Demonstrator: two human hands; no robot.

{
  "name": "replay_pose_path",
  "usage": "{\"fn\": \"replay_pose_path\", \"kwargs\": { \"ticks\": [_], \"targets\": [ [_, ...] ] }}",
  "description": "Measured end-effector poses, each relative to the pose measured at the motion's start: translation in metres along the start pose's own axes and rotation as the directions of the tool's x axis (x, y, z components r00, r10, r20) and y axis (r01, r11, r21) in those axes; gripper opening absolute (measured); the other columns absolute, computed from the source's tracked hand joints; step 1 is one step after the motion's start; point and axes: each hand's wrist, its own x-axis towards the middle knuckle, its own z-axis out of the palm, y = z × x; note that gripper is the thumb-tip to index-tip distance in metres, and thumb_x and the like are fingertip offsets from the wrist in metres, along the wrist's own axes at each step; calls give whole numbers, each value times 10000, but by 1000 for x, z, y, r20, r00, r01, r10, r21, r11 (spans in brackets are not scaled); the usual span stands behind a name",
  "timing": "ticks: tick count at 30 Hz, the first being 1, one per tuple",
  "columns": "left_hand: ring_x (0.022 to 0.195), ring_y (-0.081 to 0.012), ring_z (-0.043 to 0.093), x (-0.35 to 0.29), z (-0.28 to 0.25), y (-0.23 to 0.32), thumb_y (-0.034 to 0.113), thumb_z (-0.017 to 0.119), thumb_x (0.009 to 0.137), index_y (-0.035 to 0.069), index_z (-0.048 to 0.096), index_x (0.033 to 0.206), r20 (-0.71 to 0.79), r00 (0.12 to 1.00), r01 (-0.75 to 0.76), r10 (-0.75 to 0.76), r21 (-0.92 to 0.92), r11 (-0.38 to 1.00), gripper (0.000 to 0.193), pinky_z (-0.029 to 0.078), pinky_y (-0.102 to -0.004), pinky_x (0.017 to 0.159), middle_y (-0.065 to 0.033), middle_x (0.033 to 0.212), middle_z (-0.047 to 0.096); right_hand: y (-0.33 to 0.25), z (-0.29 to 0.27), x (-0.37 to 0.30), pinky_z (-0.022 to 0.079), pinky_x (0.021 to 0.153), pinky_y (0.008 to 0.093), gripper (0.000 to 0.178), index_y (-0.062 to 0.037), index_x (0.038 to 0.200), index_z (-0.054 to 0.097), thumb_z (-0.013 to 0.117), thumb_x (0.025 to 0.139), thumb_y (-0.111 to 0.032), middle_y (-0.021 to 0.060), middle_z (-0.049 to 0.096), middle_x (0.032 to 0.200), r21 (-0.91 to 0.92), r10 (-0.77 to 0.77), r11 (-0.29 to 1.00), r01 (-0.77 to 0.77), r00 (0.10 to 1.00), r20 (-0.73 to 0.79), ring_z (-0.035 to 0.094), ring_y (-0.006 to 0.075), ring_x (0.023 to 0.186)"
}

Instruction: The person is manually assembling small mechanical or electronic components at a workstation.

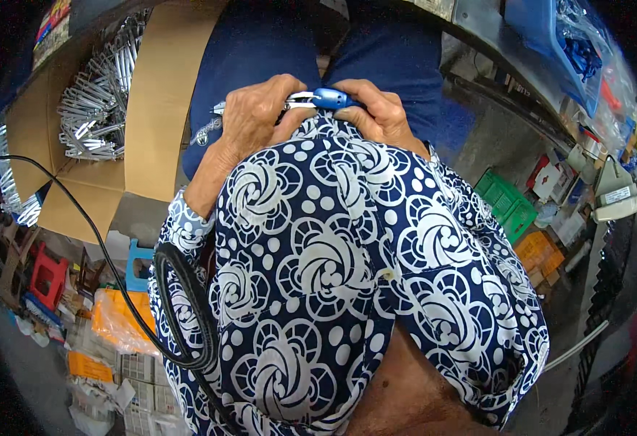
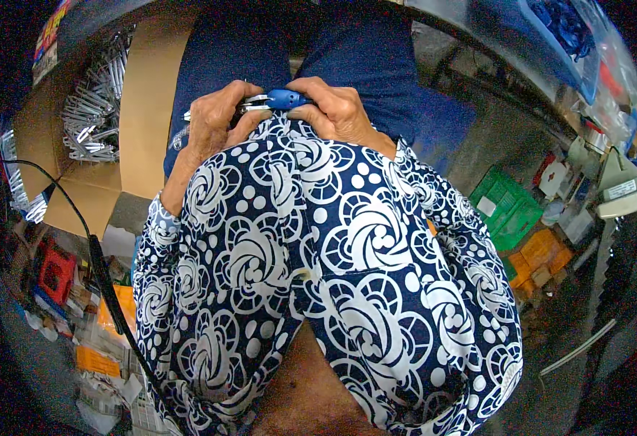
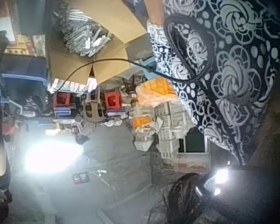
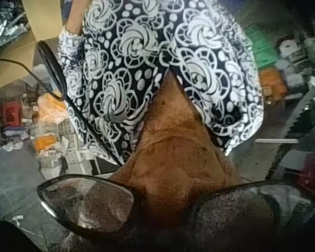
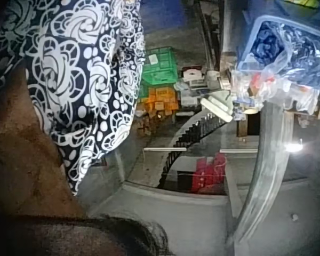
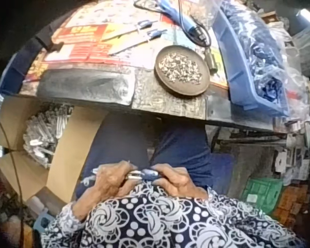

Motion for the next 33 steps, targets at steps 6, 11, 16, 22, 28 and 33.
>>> {"fn": "replay_pose_path", "kwargs": {
  "ticks": [6,11,16,22,28,33],
  "targets": [
    [596,-251,630,8,7,0,204,674,768,34,579,851,6,1000,-11,11,-12,1000,212,490,-341,539,-117,734,638,7,-4,1,514,599,346,264,5,1006,585,667,771,-82,174,648,831,-27,-6,1000,6,1000,9,665,302,705],
    [604,-261,633,14,8,5,195,670,768,31,581,856,13,1000,0,0,-27,1000,207,493,-347,547,-129,721,639,2,-10,6,510,589,359,266,-3,1017,582,662,779,-90,181,641,814,8,-1,1000,1,1000,31,661,314,699],
    [613,-274,638,16,10,7,190,679,758,27,587,879,32,999,43,-42,-30,999,223,497,-361,559,-143,736,649,5,-17,9,517,630,309,255,34,1038,581,630,796,-28,174,657,907,-61,-18,998,25,993,113,675,247,743],
    [613,-279,641,27,22,8,165,681,748,23,587,902,39,999,22,-20,-75,997,230,496,-364,560,-151,744,650,7,-31,9,525,620,320,250,25,1032,573,631,797,-40,173,659,883,-121,-24,992,40,991,128,677,251,734],
    [613,-294,635,23,25,8,151,678,744,18,582,899,51,998,33,-29,-77,996,226,492,-370,560,-159,739,645,20,-25,4,535,586,297,260,26,1020,577,651,791,-73,173,660,843,-68,-64,995,73,989,132,680,256,699],
    [615,-313,627,24,32,4,148,670,748,21,575,884,77,997,6,2,-100,995,209,488,-384,560,-165,727,637,25,-26,-2,533,585,305,265,36,1016,577,656,790,-78,179,659,843,-84,-90,991,100,989,115,680,258,702]
  ]
}}
